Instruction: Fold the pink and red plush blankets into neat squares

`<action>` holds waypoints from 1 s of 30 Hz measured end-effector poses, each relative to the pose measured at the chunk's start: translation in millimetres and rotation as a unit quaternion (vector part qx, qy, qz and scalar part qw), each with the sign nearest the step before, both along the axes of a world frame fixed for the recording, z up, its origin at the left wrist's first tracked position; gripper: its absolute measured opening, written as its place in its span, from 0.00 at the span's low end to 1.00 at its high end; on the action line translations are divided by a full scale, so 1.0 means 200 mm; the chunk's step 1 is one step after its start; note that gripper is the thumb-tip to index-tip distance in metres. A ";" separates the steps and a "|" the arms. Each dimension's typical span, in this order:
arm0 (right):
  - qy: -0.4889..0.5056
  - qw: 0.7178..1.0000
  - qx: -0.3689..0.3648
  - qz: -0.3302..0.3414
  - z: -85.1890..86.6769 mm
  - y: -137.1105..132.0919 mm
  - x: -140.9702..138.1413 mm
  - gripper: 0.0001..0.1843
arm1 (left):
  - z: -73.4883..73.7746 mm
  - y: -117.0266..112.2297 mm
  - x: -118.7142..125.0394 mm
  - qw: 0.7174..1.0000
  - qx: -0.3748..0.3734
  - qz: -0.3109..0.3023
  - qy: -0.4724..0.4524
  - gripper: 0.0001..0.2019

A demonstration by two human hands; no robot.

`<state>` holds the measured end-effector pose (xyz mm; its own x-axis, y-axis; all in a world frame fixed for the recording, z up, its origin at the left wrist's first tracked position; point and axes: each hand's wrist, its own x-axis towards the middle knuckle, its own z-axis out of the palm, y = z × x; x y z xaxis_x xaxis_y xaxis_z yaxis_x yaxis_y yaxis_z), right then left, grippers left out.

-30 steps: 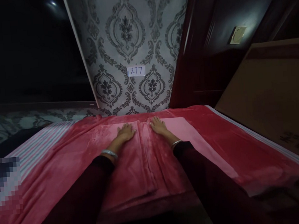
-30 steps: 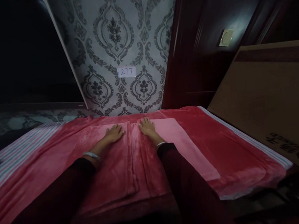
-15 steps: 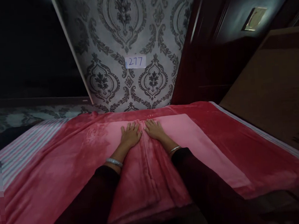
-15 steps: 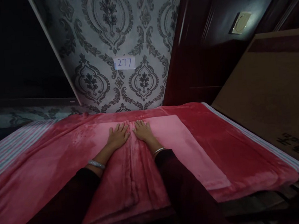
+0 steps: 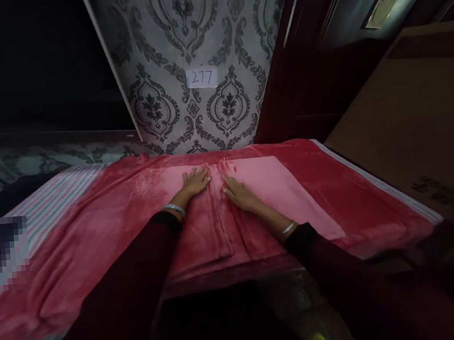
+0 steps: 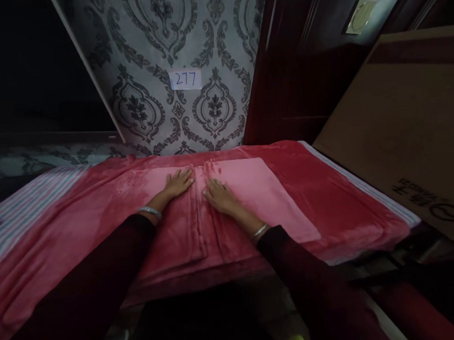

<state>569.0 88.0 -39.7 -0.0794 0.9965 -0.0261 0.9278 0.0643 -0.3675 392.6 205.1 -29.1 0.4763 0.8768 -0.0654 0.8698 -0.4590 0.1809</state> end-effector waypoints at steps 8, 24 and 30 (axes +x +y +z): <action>-0.067 0.997 0.013 0.037 -0.08 -0.44 -0.10 0.36 | -0.04 -0.40 0.02 0.997 0.046 -0.057 0.000 0.34; -0.030 0.999 -0.012 0.030 -0.05 -0.51 -0.11 0.32 | -0.01 -0.60 0.00 0.998 -0.018 -0.052 -0.014 0.34; -0.041 0.997 0.058 0.003 -0.12 -0.68 -0.18 0.33 | -0.12 -0.97 -0.02 0.995 0.033 -0.098 -0.010 0.32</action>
<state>532.6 -48.2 -63.9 -0.0881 0.9926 0.0836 0.9539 0.1082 -0.2798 388.1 10.3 -52.6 0.6397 0.7686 0.0007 0.7586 -0.6315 0.1602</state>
